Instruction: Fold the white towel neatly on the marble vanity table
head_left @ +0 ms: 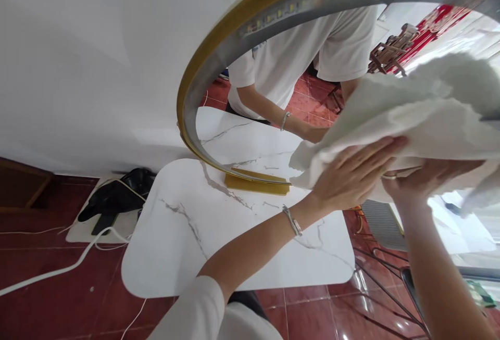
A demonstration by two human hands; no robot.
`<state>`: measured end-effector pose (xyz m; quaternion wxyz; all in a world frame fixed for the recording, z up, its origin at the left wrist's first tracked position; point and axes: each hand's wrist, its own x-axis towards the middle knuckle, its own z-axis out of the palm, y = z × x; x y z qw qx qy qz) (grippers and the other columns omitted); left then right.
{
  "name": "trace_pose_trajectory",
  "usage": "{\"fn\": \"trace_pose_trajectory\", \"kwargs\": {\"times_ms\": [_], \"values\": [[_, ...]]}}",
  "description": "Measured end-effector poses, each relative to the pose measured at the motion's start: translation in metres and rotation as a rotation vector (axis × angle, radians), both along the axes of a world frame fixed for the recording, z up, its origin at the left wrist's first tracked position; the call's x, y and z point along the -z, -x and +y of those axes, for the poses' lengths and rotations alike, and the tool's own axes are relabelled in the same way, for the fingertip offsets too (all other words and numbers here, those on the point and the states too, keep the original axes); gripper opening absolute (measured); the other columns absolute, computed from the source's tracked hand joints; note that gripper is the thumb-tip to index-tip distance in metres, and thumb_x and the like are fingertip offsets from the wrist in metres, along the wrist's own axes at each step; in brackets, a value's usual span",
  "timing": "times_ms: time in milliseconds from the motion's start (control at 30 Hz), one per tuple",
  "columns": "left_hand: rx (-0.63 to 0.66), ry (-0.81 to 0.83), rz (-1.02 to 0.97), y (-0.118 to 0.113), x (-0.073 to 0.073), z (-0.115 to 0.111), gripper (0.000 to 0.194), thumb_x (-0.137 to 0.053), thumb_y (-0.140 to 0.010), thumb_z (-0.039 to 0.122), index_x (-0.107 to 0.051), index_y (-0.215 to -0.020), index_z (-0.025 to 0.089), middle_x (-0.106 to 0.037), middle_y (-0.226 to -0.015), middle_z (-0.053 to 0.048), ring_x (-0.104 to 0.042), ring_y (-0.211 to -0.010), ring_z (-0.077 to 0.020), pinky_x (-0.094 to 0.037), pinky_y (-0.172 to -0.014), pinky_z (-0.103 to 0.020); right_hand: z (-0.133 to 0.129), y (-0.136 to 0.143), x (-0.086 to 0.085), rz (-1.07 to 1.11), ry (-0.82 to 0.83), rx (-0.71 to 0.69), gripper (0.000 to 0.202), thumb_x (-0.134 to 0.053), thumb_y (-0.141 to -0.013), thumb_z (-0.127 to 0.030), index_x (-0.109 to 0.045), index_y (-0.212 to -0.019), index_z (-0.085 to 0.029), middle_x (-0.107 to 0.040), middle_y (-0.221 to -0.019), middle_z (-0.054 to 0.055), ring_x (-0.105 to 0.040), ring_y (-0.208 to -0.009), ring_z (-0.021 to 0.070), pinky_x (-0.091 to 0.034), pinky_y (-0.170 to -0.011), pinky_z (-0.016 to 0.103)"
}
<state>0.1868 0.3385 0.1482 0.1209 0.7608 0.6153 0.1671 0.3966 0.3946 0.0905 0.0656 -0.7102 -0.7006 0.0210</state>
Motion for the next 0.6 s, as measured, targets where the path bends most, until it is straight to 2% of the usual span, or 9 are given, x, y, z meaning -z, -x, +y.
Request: {"fn": "trace_pose_trajectory", "kwargs": {"times_ms": [67,167,233,333,433,500,567,600], "values": [[0.072,0.03,-0.007,-0.016,0.006,-0.005,0.052,-0.013,-0.095,0.017,-0.041,-0.139,0.023,-0.029,-0.153,0.007,-0.008,-0.143,-0.0125,-0.022,-0.116,-0.035,-0.013,-0.021,0.013,0.006,0.066,-0.01,0.082,-0.053,-0.077,-0.067,-0.052,-0.124,0.0,-0.04,-0.133,0.035,-0.028,-0.134,0.0449,-0.02,-0.103,0.065],[0.153,0.125,-0.109,-0.032,0.034,-0.036,0.047,-0.026,-0.095,0.019,-0.039,-0.139,0.016,-0.027,-0.154,0.0,-0.013,-0.144,-0.0153,-0.018,-0.119,-0.036,-0.061,-0.034,0.033,0.07,0.204,-0.12,0.098,-0.047,-0.074,-0.07,-0.039,-0.133,0.007,-0.036,-0.133,0.041,-0.029,-0.133,0.0465,-0.023,-0.101,0.064],[0.174,0.232,-0.16,-0.033,0.055,-0.066,0.047,-0.029,-0.095,0.018,-0.036,-0.14,0.01,-0.025,-0.155,-0.005,-0.015,-0.144,-0.0177,-0.016,-0.12,-0.04,-0.1,-0.028,0.042,0.091,0.29,-0.205,0.094,-0.043,-0.078,-0.067,-0.039,-0.132,0.01,-0.039,-0.132,0.04,-0.032,-0.132,0.0459,-0.029,-0.1,0.063],[0.108,0.372,-0.154,-0.017,0.075,-0.12,0.045,-0.031,-0.095,0.018,-0.037,-0.138,0.006,-0.026,-0.154,-0.011,-0.015,-0.145,-0.0232,-0.015,-0.119,-0.048,-0.156,-0.005,0.042,0.144,0.518,-0.158,0.071,-0.044,-0.08,-0.061,-0.056,-0.119,-0.002,-0.057,-0.118,0.03,-0.048,-0.12,0.0415,-0.039,-0.096,0.056],[0.047,0.433,-0.113,0.007,0.074,-0.178,0.041,-0.032,-0.094,0.017,-0.043,-0.132,0.005,-0.04,-0.145,-0.017,-0.023,-0.142,-0.0276,-0.016,-0.117,-0.054,-0.209,0.026,0.033,0.201,0.713,-0.044,0.058,-0.049,-0.078,-0.06,-0.065,-0.104,-0.01,-0.067,-0.096,0.023,-0.061,-0.104,0.0385,-0.046,-0.09,0.049],[0.033,0.478,-0.108,0.021,0.065,-0.217,0.034,-0.035,-0.093,0.016,-0.051,-0.122,0.008,-0.055,-0.13,-0.016,-0.039,-0.133,-0.0277,-0.023,-0.114,-0.054,-0.245,0.045,0.023,0.255,0.741,0.023,0.058,-0.051,-0.077,-0.061,-0.066,-0.101,-0.01,-0.067,-0.089,0.022,-0.062,-0.101,0.0386,-0.047,-0.089,0.048],[0.0,0.553,-0.111,0.034,0.051,-0.255,0.025,-0.037,-0.092,0.015,-0.058,-0.105,0.013,-0.066,-0.105,-0.011,-0.057,-0.112,-0.0249,-0.039,-0.103,-0.049,-0.281,0.061,0.008,0.36,0.756,0.088,0.057,-0.051,-0.076,-0.061,-0.066,-0.102,-0.012,-0.067,-0.089,0.021,-0.06,-0.104,0.0384,-0.046,-0.09,0.049],[-0.02,0.589,-0.111,0.039,0.043,-0.274,0.023,-0.037,-0.092,0.013,-0.06,-0.094,0.016,-0.067,-0.091,-0.008,-0.062,-0.098,-0.0228,-0.046,-0.094,-0.044,-0.298,0.067,-0.001,0.425,0.766,0.116,0.057,-0.051,-0.076,-0.06,-0.065,-0.104,-0.013,-0.067,-0.091,0.02,-0.059,-0.106,0.0381,-0.045,-0.092,0.05]]}}
